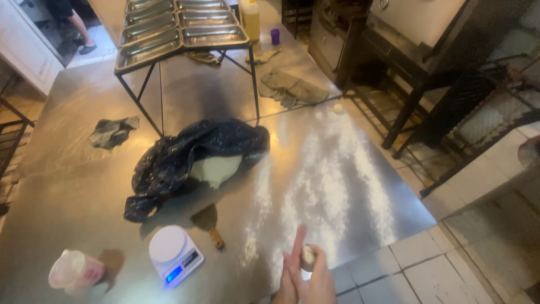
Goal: Portioning and weighing dough pieces before rolling them into balls on a floured surface
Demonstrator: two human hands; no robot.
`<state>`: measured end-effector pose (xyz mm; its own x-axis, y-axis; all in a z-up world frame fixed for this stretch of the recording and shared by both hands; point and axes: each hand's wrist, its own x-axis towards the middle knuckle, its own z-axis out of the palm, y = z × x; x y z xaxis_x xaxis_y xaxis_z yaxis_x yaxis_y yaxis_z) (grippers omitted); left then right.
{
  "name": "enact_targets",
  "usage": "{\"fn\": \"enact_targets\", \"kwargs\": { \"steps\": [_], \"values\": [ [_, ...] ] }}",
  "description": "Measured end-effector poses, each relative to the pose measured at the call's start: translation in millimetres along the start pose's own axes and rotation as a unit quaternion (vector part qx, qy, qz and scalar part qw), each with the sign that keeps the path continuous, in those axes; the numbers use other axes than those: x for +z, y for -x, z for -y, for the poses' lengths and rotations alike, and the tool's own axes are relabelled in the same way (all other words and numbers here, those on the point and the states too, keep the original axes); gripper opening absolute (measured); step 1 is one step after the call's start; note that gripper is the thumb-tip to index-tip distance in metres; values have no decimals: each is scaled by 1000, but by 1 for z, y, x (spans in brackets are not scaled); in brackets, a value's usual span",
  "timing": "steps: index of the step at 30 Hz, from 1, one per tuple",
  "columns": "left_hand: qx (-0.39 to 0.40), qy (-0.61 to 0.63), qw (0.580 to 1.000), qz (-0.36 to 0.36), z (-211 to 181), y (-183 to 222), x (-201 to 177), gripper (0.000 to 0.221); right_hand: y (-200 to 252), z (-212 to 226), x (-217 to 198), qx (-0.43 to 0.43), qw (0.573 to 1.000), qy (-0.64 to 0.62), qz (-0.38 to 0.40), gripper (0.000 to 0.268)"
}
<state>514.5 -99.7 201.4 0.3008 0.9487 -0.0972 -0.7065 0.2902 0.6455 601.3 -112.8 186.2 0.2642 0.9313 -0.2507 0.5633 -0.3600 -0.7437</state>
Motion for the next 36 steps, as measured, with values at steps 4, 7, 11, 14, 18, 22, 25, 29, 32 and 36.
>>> {"fn": "enact_targets", "kwargs": {
  "steps": [4, 7, 11, 14, 18, 22, 25, 29, 32, 36],
  "values": [
    [161, -65, 984, 43, -5, -48, 15, 91, -63, 6, -6, -110, 964, -176, -164, 34],
    [139, 63, 986, -62, -3, -91, 11, 80, -79, 32, -16, -232, 911, -292, -178, 39],
    [0, 296, 938, -183, -47, -101, 33, 86, -77, 13, 5, -144, 929, -334, -72, 50],
    [18, 351, 910, -218, -42, -121, 18, 92, -107, 44, -22, -264, 919, -291, 12, 35],
    [35, 270, 939, -210, -56, -121, 44, 87, -122, 58, -59, -404, 878, -214, 141, 28],
    [134, 265, 942, -153, 2, -138, 35, 87, -156, 45, -78, -460, 834, -210, 223, 33],
    [223, 228, 948, -3, 45, -175, -3, 88, -195, 49, -83, -525, 794, -202, 232, 56],
    [336, 172, 917, 131, 58, -186, -11, 86, -203, 25, -86, -630, 743, -203, 101, 26],
    [425, 185, 872, 156, 52, -191, 3, 75, -226, -14, -63, -646, 715, -157, 217, 30],
    [383, 183, 893, 146, 85, -184, -37, 71, -222, -39, -65, -564, 749, -218, 270, 36]
  ]
}}
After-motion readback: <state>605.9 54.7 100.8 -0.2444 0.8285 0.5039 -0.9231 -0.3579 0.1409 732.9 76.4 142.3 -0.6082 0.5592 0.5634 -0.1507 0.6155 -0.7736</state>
